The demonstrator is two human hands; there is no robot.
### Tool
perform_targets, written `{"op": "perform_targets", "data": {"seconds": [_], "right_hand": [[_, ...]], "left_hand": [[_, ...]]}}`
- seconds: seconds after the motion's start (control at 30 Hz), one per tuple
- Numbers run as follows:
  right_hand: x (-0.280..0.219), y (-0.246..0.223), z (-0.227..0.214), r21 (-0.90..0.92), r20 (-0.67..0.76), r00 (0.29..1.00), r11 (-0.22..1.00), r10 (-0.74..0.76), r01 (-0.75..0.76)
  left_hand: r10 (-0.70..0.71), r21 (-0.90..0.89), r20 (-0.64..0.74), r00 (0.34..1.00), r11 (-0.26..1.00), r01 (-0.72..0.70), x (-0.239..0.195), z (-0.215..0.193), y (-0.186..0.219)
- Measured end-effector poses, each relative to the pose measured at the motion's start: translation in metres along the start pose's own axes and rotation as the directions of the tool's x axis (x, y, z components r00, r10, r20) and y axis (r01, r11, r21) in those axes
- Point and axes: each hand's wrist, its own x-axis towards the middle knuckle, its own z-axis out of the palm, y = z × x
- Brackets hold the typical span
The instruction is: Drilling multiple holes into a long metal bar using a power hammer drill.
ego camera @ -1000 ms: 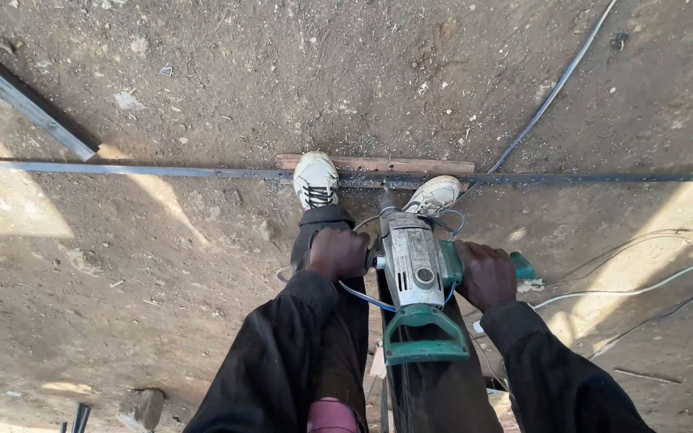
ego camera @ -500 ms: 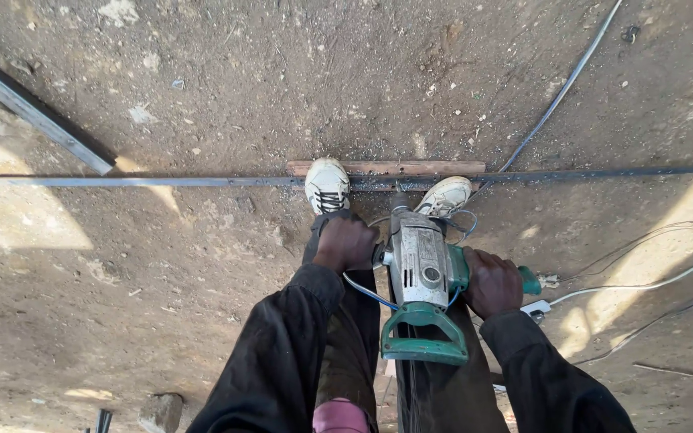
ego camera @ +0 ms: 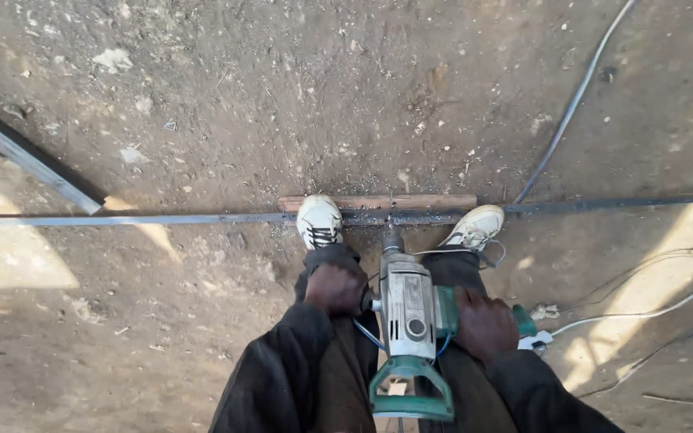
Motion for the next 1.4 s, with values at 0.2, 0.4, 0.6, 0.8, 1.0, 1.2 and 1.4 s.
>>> {"op": "perform_targets", "data": {"seconds": [0.2, 0.4, 0.6, 0.8, 1.0, 1.2, 1.4], "right_hand": [[0.001, 0.02, -0.022, -0.044, -0.272, 0.953, 0.991, -0.135, 0.128], [0.005, 0.037, -0.044, 0.063, -0.215, 0.962, 0.981, -0.167, 0.184], [0.01, 0.042, -0.025, 0.107, -0.232, 0.958, 0.974, -0.17, 0.199], [0.011, 0.046, -0.018, 0.147, -0.183, 0.965, 0.965, -0.19, 0.218], [0.015, 0.046, -0.02, 0.186, -0.128, 0.971, 0.957, -0.201, 0.222], [0.016, 0.057, -0.028, 0.173, -0.098, 0.975, 0.962, -0.199, 0.214], [0.018, 0.052, -0.024, 0.181, -0.107, 0.969, 0.954, -0.221, 0.238]], "left_hand": [[0.055, 0.009, -0.02, 0.998, 0.998, -0.055, -0.001, 0.007, 0.009], [0.146, 0.037, -0.208, 0.967, 0.989, -0.141, 0.015, 0.034, 0.013], [0.155, 0.069, -0.47, 0.869, 0.988, -0.139, 0.016, 0.031, 0.011], [0.111, 0.021, -0.43, 0.896, 0.993, -0.113, 0.009, 0.028, 0.012], [0.067, -0.01, -0.388, 0.919, 0.997, -0.076, 0.01, 0.039, 0.011], [0.109, -0.036, -0.454, 0.884, 0.989, -0.141, 0.016, 0.013, 0.018], [0.114, -0.071, -0.412, 0.904, 0.985, -0.156, 0.01, 0.017, 0.015]]}}
